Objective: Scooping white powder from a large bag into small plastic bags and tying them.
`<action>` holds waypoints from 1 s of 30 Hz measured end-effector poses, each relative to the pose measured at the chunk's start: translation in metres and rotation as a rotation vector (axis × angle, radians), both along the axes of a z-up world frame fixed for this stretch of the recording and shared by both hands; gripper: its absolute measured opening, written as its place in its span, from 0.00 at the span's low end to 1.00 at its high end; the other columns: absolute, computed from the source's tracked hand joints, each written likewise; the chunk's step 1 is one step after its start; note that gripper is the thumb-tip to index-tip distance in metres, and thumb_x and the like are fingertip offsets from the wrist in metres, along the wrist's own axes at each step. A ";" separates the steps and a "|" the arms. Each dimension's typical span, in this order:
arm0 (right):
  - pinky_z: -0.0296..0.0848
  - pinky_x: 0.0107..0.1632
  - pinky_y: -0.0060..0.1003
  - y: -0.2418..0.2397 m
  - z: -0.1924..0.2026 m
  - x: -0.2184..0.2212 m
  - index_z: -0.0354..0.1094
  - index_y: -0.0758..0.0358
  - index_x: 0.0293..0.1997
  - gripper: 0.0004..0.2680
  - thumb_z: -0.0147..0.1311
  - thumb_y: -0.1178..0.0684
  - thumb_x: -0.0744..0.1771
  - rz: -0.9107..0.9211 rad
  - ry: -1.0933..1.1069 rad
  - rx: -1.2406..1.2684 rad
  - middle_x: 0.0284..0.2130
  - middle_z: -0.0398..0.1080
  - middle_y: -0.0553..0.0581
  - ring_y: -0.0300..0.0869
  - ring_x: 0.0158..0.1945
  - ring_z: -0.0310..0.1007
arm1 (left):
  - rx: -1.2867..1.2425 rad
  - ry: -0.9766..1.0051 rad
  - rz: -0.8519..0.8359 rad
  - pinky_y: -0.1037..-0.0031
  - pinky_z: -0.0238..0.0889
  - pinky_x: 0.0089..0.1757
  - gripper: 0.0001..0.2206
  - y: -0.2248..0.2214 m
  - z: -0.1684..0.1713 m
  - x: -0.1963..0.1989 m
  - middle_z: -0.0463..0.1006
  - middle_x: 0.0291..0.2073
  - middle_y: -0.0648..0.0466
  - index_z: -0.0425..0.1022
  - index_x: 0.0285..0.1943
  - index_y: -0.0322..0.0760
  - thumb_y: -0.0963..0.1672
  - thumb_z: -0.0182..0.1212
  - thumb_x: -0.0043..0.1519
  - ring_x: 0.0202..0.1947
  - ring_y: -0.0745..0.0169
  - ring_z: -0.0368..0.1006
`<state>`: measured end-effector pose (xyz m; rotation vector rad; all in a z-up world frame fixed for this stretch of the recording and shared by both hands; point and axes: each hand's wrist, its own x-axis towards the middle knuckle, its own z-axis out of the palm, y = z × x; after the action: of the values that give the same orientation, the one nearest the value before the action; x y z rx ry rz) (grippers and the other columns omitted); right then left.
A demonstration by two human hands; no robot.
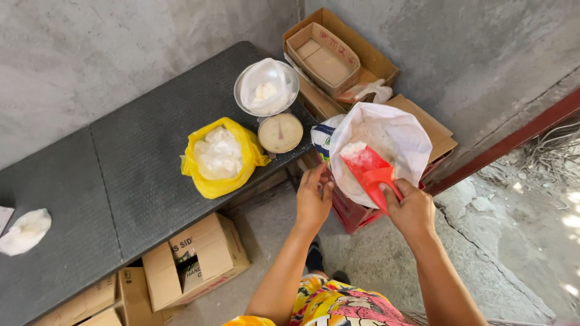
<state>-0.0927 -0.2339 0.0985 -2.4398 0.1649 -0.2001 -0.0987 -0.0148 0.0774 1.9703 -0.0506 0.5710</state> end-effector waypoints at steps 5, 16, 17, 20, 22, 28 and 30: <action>0.73 0.32 0.46 0.012 0.007 -0.004 0.78 0.57 0.44 0.12 0.61 0.41 0.66 0.089 -0.140 0.079 0.22 0.73 0.64 0.54 0.25 0.76 | -0.021 -0.015 0.032 0.71 0.71 0.40 0.23 0.013 0.006 -0.009 0.76 0.48 0.48 0.72 0.66 0.36 0.35 0.63 0.59 0.40 0.59 0.77; 0.71 0.29 0.43 0.072 0.035 0.043 0.77 0.60 0.43 0.12 0.61 0.42 0.66 0.261 -0.329 0.075 0.26 0.73 0.60 0.47 0.22 0.72 | -0.057 -0.096 0.090 0.72 0.72 0.41 0.22 0.083 0.033 0.030 0.75 0.50 0.47 0.72 0.66 0.35 0.35 0.61 0.62 0.42 0.59 0.76; 0.70 0.30 0.44 0.085 0.048 0.047 0.78 0.59 0.43 0.12 0.61 0.42 0.65 0.210 -0.189 0.084 0.22 0.71 0.63 0.49 0.21 0.70 | -0.026 -0.132 0.094 0.71 0.72 0.42 0.21 0.094 0.035 0.038 0.75 0.51 0.46 0.71 0.66 0.35 0.35 0.61 0.61 0.43 0.58 0.76; 0.70 0.31 0.45 0.116 0.064 0.074 0.78 0.58 0.43 0.12 0.61 0.41 0.65 0.187 -0.101 0.085 0.20 0.71 0.64 0.49 0.21 0.70 | 0.030 -0.167 0.128 0.68 0.73 0.43 0.21 0.127 0.055 0.062 0.74 0.54 0.45 0.71 0.65 0.34 0.35 0.62 0.61 0.45 0.54 0.77; 0.70 0.31 0.44 0.134 0.066 0.093 0.78 0.59 0.41 0.12 0.61 0.42 0.66 0.212 -0.140 0.073 0.22 0.73 0.63 0.47 0.23 0.72 | 0.052 -0.154 0.157 0.66 0.73 0.45 0.22 0.150 0.062 0.076 0.73 0.56 0.43 0.71 0.65 0.34 0.36 0.62 0.60 0.47 0.51 0.77; 0.72 0.34 0.49 0.180 0.069 0.166 0.77 0.61 0.42 0.13 0.61 0.41 0.65 0.352 -0.304 0.001 0.26 0.74 0.66 0.56 0.28 0.75 | 0.254 -0.172 0.199 0.59 0.61 0.59 0.22 0.213 0.044 0.155 0.67 0.65 0.33 0.74 0.63 0.32 0.37 0.65 0.56 0.61 0.35 0.66; 0.74 0.37 0.53 0.190 0.066 0.191 0.76 0.62 0.37 0.14 0.61 0.40 0.65 0.412 -0.433 -0.220 0.32 0.76 0.65 0.61 0.35 0.76 | 0.268 -0.065 0.127 0.59 0.57 0.61 0.23 0.229 0.024 0.185 0.61 0.68 0.30 0.76 0.61 0.31 0.38 0.67 0.54 0.65 0.32 0.61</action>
<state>0.0985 -0.0435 0.1642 -2.5125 -0.5713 -0.5742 0.0868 0.2141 0.1010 2.2264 -0.0442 0.7431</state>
